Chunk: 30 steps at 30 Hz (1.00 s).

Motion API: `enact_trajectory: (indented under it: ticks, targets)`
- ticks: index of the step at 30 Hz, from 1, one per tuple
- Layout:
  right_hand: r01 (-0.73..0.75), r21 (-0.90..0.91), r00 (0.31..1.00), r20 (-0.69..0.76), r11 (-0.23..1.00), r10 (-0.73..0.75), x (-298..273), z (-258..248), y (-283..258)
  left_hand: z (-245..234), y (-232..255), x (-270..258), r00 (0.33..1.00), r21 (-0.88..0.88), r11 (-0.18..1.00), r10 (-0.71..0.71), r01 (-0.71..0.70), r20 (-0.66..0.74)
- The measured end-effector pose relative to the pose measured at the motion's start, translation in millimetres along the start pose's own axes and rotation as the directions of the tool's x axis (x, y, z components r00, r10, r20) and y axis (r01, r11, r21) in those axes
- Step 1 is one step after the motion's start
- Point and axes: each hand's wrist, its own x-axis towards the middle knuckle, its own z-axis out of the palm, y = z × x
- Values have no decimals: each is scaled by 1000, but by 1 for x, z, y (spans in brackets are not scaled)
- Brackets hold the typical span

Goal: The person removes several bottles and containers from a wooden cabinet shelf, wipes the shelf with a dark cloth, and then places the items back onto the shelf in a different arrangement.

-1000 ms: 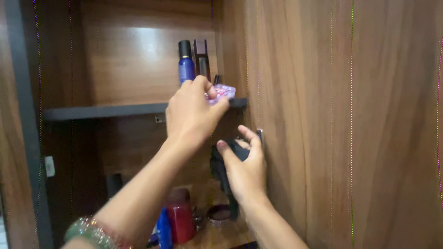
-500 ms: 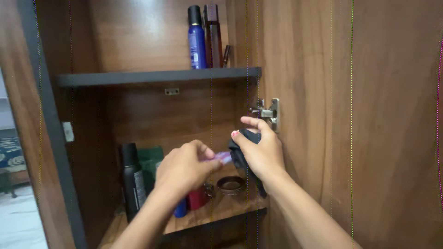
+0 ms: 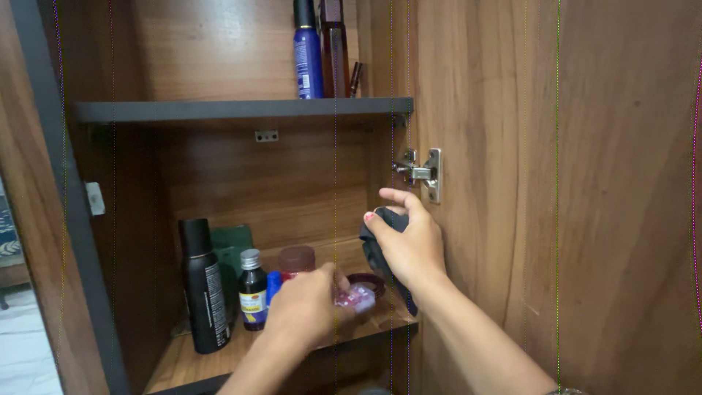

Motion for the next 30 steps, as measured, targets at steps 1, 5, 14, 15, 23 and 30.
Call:
enact_trajectory:
  ticks: [1, 5, 14, 15, 23, 30]
  targets:
    - [-7, -18, 1000, 0, 1000, 7, 0, 0, 2, 6, -1, -1, 1000, 8, 1000, -6, 6, -3]
    - [10, -40, 1000, -3, 999, -10, 1, 1, 7, 21, -5, 3, 999, 3, 999, -45, 45, -5]
    - [-49, -12, 998, 39, 999, 49, -5, 4, 13, 44, -19, 6, 999, 34, 999, -1, 3, -40]
    - [-29, -3, 999, 37, 1000, 29, -5, 4, 13, 48, -20, 6, 1000, 61, 998, 9, -7, -23]
    - [-27, -39, 999, 31, 999, 28, -6, 4, 14, 69, -20, 10, 997, 108, 994, 15, -7, -73]
    - [-7, -13, 1000, -2, 1000, 7, -3, 5, 13, 36, -2, 2, 972, 126, 986, 131, -107, -197]
